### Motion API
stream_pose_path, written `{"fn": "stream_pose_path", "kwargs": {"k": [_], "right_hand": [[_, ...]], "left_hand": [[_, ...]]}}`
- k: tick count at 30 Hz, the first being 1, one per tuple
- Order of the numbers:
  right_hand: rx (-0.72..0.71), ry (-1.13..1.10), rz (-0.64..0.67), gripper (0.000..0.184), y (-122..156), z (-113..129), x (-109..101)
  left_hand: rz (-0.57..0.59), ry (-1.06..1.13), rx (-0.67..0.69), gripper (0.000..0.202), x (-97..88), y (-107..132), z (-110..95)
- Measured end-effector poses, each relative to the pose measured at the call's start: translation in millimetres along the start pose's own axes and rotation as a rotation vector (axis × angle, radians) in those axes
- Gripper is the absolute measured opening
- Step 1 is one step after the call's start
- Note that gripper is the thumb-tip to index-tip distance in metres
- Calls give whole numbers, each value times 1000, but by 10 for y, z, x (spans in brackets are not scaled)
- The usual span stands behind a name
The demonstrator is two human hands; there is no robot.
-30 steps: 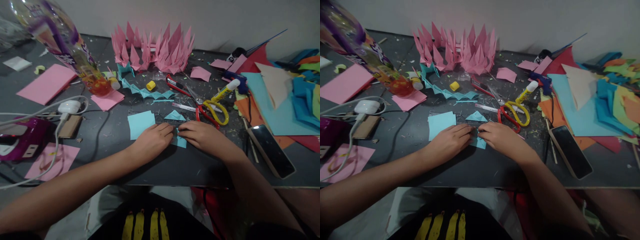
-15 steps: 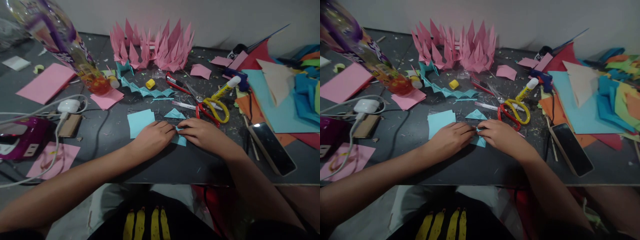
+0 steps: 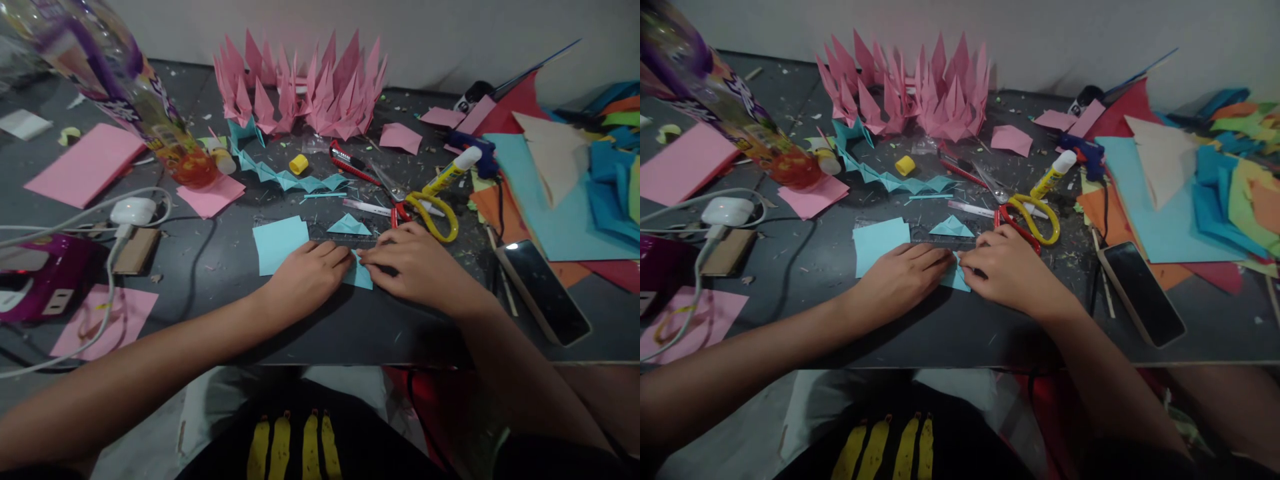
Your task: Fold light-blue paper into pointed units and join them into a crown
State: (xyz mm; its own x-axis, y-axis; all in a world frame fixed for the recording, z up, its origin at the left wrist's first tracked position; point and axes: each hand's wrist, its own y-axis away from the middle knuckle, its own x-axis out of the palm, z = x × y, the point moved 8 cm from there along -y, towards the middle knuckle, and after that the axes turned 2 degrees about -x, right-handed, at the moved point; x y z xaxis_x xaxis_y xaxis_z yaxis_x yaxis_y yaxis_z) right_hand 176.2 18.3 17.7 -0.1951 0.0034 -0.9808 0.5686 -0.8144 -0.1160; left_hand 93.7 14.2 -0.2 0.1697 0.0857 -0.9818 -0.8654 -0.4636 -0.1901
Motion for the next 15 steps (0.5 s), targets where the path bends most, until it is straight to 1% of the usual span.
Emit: {"fn": "stream_pose_path", "kwargs": {"k": [4, 6, 9, 12, 13, 15], "right_hand": [[40, -40, -49, 24, 45, -135, -61], [56, -92, -56, 26, 65, -215, -59], [128, -241, -36, 22, 87, -372, 2], [195, -428, 7, 17, 95, -495, 110], [196, -462, 18, 18, 91, -507, 138], [183, -458, 16, 16, 72, -504, 164]], "left_hand": [[-2, 26, -19, 22, 3, 13, 18], [-4, 42, -25, 22, 3, 14, 25], [1, 72, -39, 23, 9, 12, 47], [-28, 128, -49, 22, 6, 15, 87], [-48, 153, -48, 21, 3, 18, 101], [-84, 202, -43, 20, 2, 26, 127]]}}
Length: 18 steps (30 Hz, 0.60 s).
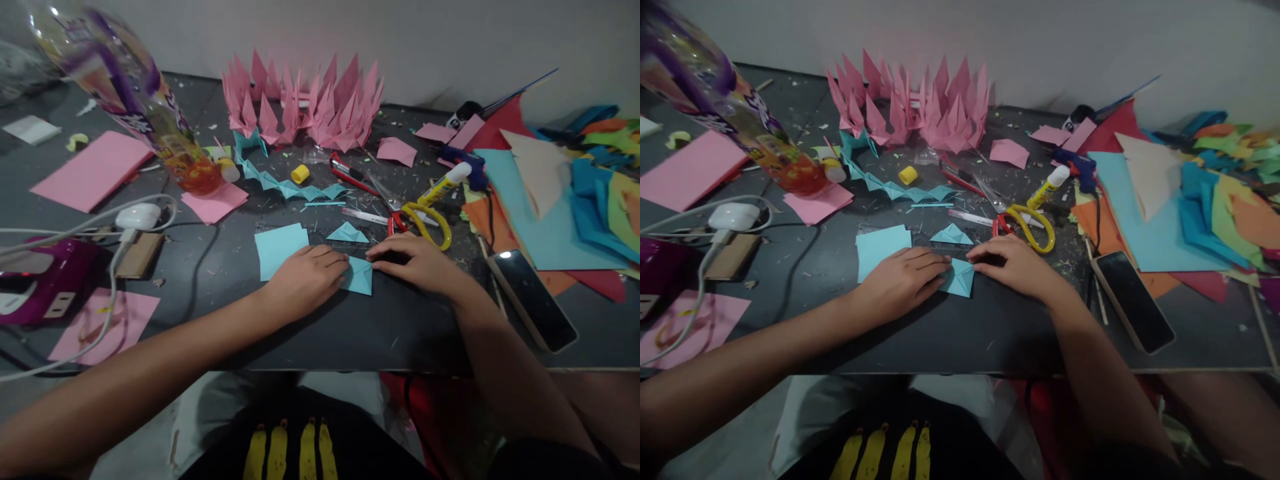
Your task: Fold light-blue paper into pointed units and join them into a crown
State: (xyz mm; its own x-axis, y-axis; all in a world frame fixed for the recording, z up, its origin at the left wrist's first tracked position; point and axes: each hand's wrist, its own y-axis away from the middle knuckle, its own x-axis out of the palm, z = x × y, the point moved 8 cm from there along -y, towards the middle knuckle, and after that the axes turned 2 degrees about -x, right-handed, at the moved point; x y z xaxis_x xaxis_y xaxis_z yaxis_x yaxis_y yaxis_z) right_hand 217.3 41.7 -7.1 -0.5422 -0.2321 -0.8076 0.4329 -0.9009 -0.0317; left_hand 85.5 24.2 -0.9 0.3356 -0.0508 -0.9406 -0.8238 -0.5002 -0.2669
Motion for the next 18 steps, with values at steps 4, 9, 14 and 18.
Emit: {"fn": "stream_pose_path", "kwargs": {"k": [4, 9, 14, 18], "right_hand": [[-18, 55, -40, 9, -31, 37, 25], [-48, 60, -57, 11, -24, 68, 31], [-199, 388, -30, 18, 48, 353, 98], [-154, 727, -30, 23, 148, 588, 299]], "left_hand": [[-17, 40, 6, 18, 17, 5, 29], [-12, 6, 61, 21, 38, -4, -23], [1, -1, 128, 22, 81, 8, -70], [-4, -24, 150, 23, 66, 32, -109]]}}
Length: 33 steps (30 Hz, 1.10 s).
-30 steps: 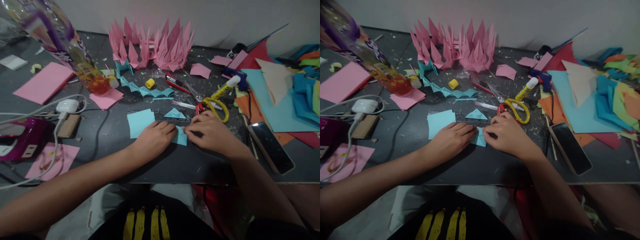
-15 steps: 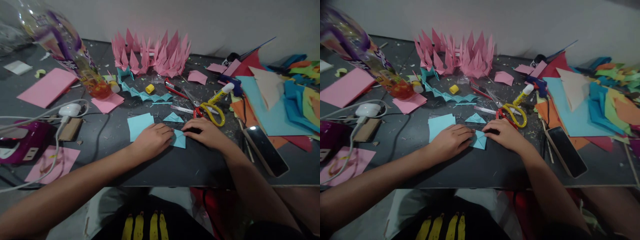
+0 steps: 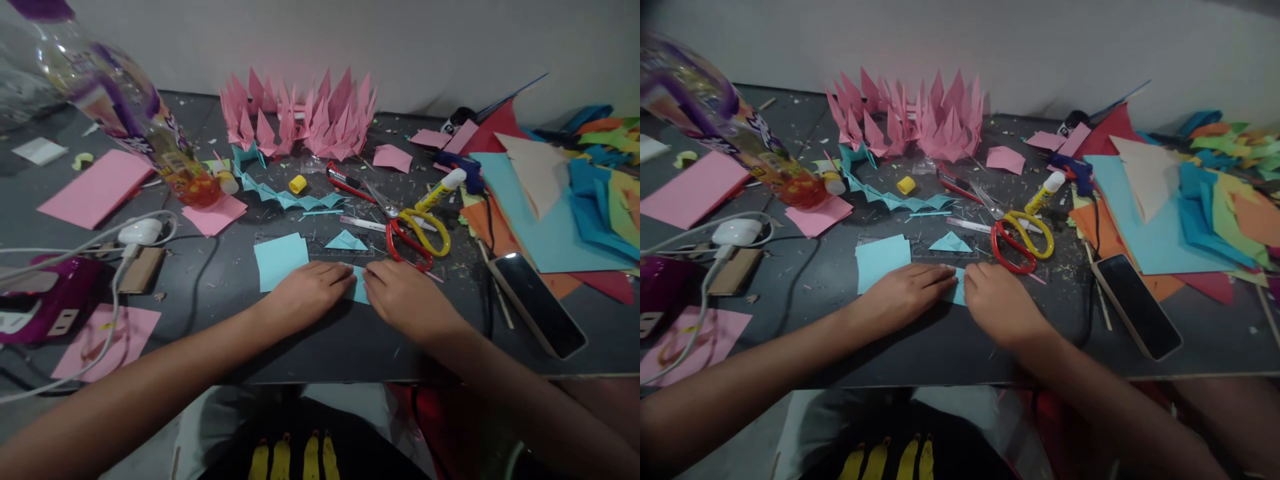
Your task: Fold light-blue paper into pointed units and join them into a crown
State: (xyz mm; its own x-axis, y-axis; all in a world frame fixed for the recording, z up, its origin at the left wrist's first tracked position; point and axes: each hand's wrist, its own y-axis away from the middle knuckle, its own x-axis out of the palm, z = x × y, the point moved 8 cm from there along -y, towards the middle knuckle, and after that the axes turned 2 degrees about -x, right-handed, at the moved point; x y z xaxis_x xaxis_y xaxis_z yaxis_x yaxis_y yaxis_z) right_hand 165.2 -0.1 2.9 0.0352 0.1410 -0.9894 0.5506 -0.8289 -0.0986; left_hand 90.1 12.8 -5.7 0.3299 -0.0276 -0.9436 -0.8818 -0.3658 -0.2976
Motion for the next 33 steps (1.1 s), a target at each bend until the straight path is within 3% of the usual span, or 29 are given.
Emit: {"fn": "stream_pose_path", "kwargs": {"k": [4, 9, 11, 14, 17, 25, 33], "right_hand": [[177, 147, -56, 29, 120, 172, 24], [276, 90, -119, 31, 226, 137, 71], [259, 54, -199, 30, 257, 112, 24], [124, -24, -334, 20, 298, 171, -76], [32, -112, -378, 17, 326, 220, -115], [83, -333, -249, 18, 288, 101, -70], [110, -605, 83, 12, 45, -135, 39]], "left_hand": [[7, -6, -24, 20, -22, -8, -18], [13, 162, -97, 19, -13, -19, 95], [3, 236, -107, 18, -15, -12, 148], [-8, 326, -111, 14, -21, -3, 216], [7, 392, -113, 14, -12, -4, 262], [60, 373, -176, 13, 7, -21, 336], [106, 424, -104, 33, -7, -30, 374]]}}
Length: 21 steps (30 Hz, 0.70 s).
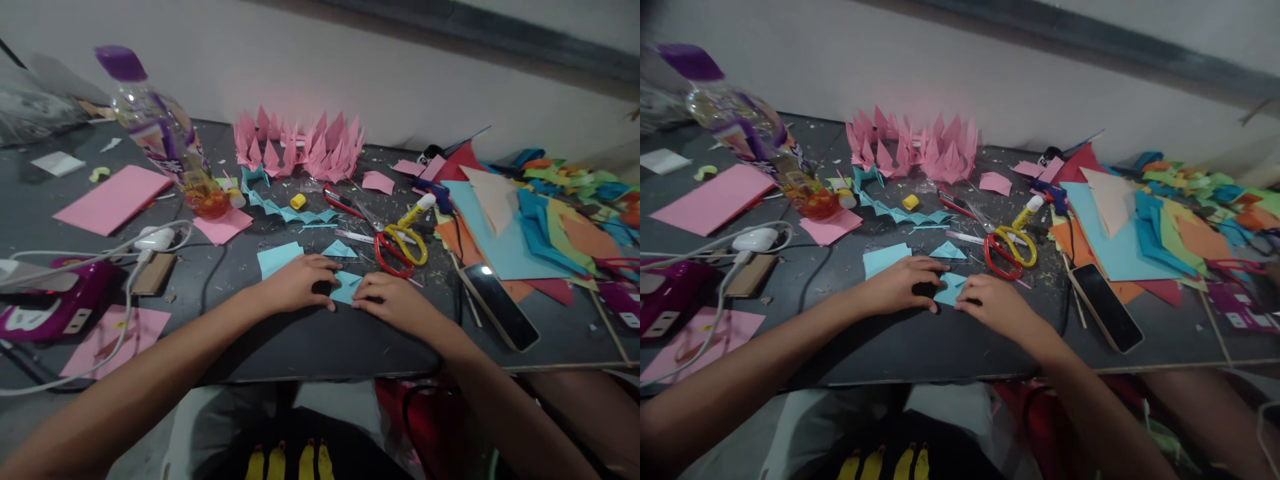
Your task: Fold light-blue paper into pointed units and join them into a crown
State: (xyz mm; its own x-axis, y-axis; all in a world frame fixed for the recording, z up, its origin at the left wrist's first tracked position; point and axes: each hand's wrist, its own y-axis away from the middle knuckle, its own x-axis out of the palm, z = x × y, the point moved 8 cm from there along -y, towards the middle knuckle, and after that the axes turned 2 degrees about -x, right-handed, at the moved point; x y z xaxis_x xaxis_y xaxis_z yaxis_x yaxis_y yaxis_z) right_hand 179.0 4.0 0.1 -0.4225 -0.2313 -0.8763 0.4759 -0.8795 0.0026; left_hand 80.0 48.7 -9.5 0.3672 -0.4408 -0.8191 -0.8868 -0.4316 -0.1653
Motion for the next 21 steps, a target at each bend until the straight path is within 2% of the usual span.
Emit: {"fn": "stream_pose_path", "kwargs": {"k": [2, 6, 11, 17, 21], "right_hand": [[9, -14, -22, 7, -92, -83, -64], [61, -2, -68, 21, -256, -247, -165], [-11, -58, -14, 14, -367, -219, -137], [77, -169, -144, 17, -333, -239, -96], [143, -352, -244, 15, -295, -268, -76]], "left_hand": [[-24, 24, 9, 30, -18, 11, -2], [-102, 54, -2, 16, -63, 22, -2], [-145, 63, -94, 21, -89, 23, 32], [-220, 133, -261, 27, -130, 56, 112], [-248, 370, -346, 21, -143, 75, 174]]}}
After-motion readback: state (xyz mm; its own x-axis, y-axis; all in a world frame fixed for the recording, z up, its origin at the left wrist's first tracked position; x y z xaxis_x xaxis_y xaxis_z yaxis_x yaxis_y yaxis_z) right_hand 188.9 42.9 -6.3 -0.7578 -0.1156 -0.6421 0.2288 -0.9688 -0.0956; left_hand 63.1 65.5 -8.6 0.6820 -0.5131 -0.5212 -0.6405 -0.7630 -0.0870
